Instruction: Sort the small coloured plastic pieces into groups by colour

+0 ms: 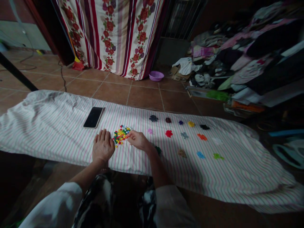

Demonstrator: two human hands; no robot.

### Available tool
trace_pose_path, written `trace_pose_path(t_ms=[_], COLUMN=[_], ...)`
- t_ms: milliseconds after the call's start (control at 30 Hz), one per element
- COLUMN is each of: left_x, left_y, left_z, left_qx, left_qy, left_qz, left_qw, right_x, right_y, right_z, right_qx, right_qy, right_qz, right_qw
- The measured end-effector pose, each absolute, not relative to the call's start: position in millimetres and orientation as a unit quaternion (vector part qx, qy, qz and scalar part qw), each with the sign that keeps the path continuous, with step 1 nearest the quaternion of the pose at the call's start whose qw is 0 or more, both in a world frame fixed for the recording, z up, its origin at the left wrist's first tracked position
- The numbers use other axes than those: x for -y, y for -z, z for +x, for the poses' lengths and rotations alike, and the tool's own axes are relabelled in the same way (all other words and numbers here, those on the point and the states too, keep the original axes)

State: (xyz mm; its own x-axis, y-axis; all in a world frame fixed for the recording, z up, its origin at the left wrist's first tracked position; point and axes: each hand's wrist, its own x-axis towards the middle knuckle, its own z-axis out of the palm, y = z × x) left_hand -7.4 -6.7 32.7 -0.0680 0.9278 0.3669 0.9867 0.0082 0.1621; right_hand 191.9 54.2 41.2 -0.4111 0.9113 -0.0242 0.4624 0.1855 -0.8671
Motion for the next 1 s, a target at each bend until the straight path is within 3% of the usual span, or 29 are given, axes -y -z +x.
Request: trace_pose_path(t_ms=[1000], left_x=[6.6], left_y=[-29.8], left_z=[-7.5], left_qx=[0.711], left_qy=[0.173], left_qz=[-0.675], left_qw=[0.098], right_x=[-53.2], right_y=[-49.8], right_z=[207.0], right_qx=[0.683], right_qy=[-0.446], right_qz=[-0.461], right_qw=[0.349])
